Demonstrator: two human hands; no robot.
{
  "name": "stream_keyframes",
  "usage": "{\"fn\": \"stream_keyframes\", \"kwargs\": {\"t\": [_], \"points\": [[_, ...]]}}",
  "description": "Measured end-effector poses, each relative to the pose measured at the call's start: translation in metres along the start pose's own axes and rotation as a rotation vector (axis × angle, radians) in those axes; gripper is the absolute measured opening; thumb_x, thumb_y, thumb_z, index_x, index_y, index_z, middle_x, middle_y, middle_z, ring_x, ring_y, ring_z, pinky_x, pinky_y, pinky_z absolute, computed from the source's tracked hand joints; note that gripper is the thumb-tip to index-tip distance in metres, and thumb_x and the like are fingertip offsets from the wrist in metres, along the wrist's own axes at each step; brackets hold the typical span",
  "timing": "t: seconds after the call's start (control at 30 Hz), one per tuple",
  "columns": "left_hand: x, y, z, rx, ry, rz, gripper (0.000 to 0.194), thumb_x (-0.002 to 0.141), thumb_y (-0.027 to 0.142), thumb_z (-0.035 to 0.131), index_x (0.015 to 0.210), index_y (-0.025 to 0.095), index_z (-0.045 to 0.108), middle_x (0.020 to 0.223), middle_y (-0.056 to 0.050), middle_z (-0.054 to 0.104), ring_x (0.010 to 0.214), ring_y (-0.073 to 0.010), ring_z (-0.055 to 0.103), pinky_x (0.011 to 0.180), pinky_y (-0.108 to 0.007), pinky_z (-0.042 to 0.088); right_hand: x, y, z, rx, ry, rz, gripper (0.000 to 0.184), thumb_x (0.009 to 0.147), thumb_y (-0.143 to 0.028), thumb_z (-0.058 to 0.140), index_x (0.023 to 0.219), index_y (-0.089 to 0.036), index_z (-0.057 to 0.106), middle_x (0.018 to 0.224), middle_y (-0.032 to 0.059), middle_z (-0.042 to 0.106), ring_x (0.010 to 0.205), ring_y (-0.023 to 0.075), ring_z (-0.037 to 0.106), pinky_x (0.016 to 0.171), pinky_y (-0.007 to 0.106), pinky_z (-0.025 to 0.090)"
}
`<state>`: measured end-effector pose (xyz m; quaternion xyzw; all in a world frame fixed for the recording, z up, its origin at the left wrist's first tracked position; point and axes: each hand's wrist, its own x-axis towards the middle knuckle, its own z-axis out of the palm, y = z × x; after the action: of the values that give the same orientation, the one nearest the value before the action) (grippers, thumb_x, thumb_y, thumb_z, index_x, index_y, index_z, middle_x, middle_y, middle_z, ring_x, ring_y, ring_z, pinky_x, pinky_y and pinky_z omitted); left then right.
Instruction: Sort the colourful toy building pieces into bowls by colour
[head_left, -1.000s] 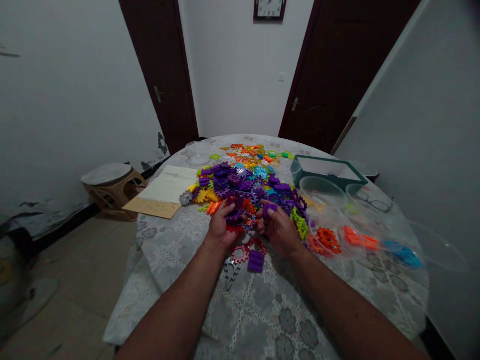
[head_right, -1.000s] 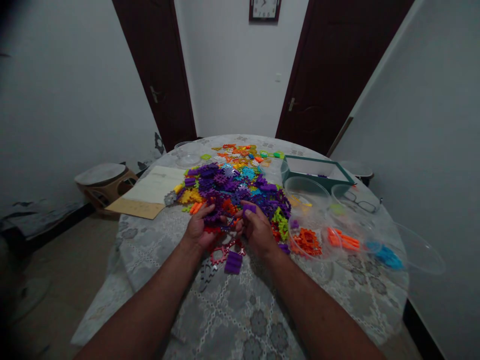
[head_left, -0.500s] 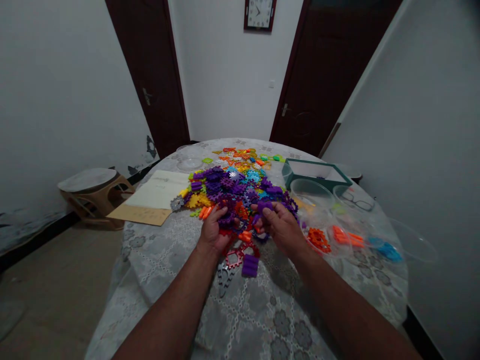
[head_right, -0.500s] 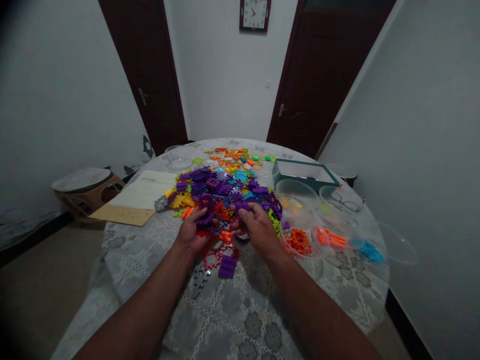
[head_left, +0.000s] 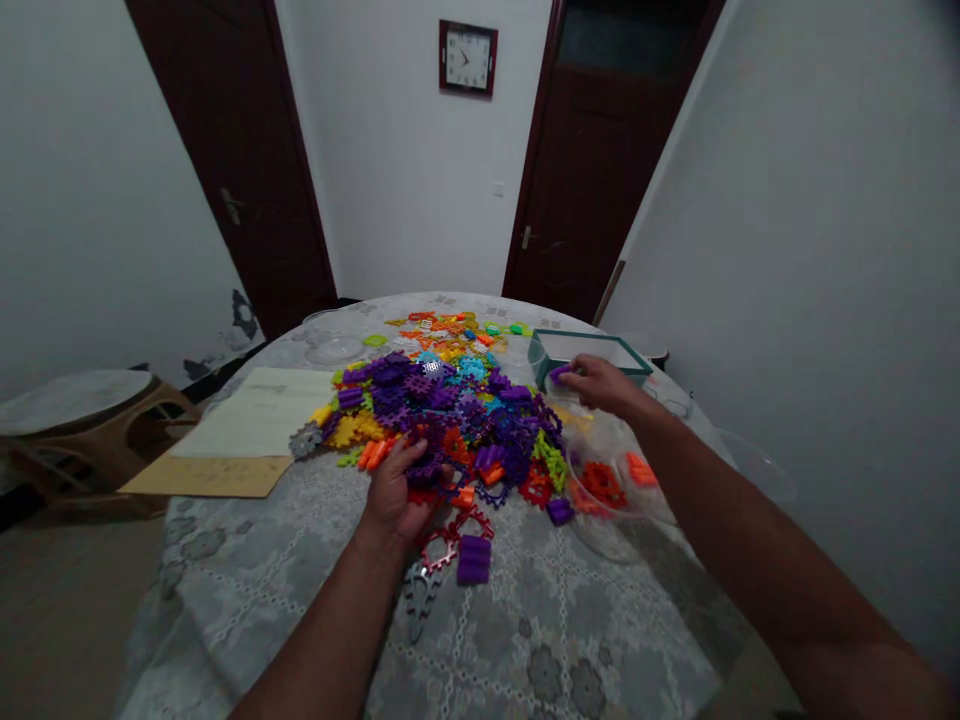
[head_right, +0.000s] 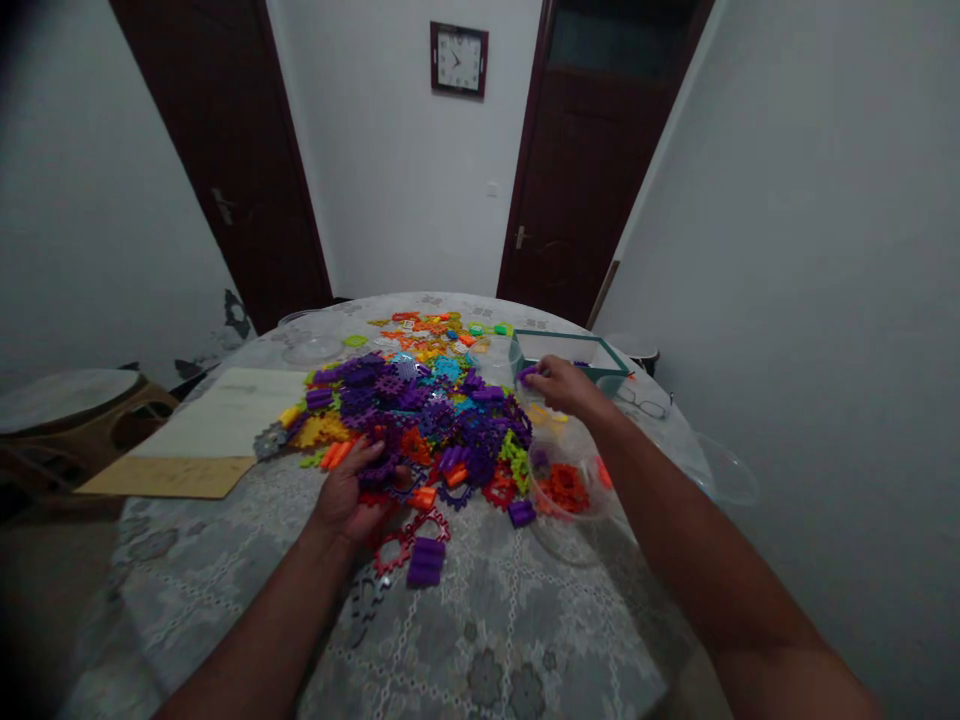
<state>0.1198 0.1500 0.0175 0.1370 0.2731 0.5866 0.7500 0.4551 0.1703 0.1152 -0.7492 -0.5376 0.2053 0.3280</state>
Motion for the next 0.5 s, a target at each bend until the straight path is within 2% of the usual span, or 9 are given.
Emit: {"fn": "stream_keyframes", "kwargs": {"t": [0.07,0.17,0.23,0.3,0.4,0.5], "points": [[-0.001,0.000,0.000,0.004,0.008,-0.012,0.031,0.074,0.000,0.074,0.099,0.019,0.068,0.092,-0.001,0.074,0.069,-0.0161,0.069,0.049,-0.028,0.058,0.029,0.009,-0.006,0.032,0.139,0.067,0.015,0.094,-0.029,0.073,0.100,-0.015,0.070,0.062,-0.0009,0.064,0.049,0.0122,0.056,0.047,0.021,0.043],[-0.001,-0.002,0.000,0.001,0.013,-0.031,0.033,0.073,0.001,0.075,0.099,0.020,0.067,0.091,-0.001,0.074,0.068,-0.0163,0.068,0.050,-0.027,0.058,0.055,0.018,-0.011,0.091,0.244,0.080,0.029,0.097,-0.025,0.065,0.122,-0.010,0.066,0.083,0.0062,0.072,0.055,0.0120,0.060,0.051,0.022,0.050],[-0.002,-0.003,0.000,-0.009,0.018,-0.032,0.031,0.072,0.001,0.075,0.096,0.019,0.067,0.088,0.000,0.073,0.067,-0.0156,0.067,0.050,-0.027,0.057,0.060,0.019,-0.009,0.127,0.277,0.059,0.040,0.097,-0.023,0.063,0.134,-0.009,0.061,0.096,0.0110,0.075,0.059,0.0119,0.063,0.053,0.022,0.053],[-0.002,-0.003,-0.001,-0.013,0.014,-0.032,0.031,0.072,0.001,0.076,0.095,0.019,0.067,0.086,0.000,0.072,0.066,-0.0151,0.067,0.050,-0.027,0.057,0.054,0.016,-0.002,0.152,0.268,0.014,0.042,0.096,-0.023,0.064,0.137,-0.010,0.062,0.103,0.0130,0.076,0.063,0.0123,0.066,0.054,0.022,0.054],[-0.002,-0.004,-0.001,-0.011,0.001,-0.047,0.033,0.071,0.001,0.077,0.098,0.019,0.067,0.089,0.000,0.073,0.069,-0.0153,0.068,0.051,-0.026,0.057,0.026,0.003,0.017,0.184,0.122,-0.124,0.033,0.096,-0.025,0.066,0.126,-0.014,0.071,0.103,0.0116,0.078,0.067,0.0145,0.070,0.056,0.024,0.055],[-0.003,-0.004,-0.001,-0.004,-0.016,-0.060,0.035,0.073,0.003,0.077,0.102,0.020,0.068,0.096,-0.003,0.075,0.073,-0.0165,0.070,0.051,-0.025,0.057,-0.018,-0.015,0.044,0.192,-0.176,-0.331,0.020,0.094,-0.026,0.071,0.112,-0.021,0.078,0.098,0.0082,0.080,0.068,0.0169,0.070,0.058,0.028,0.055]]}}
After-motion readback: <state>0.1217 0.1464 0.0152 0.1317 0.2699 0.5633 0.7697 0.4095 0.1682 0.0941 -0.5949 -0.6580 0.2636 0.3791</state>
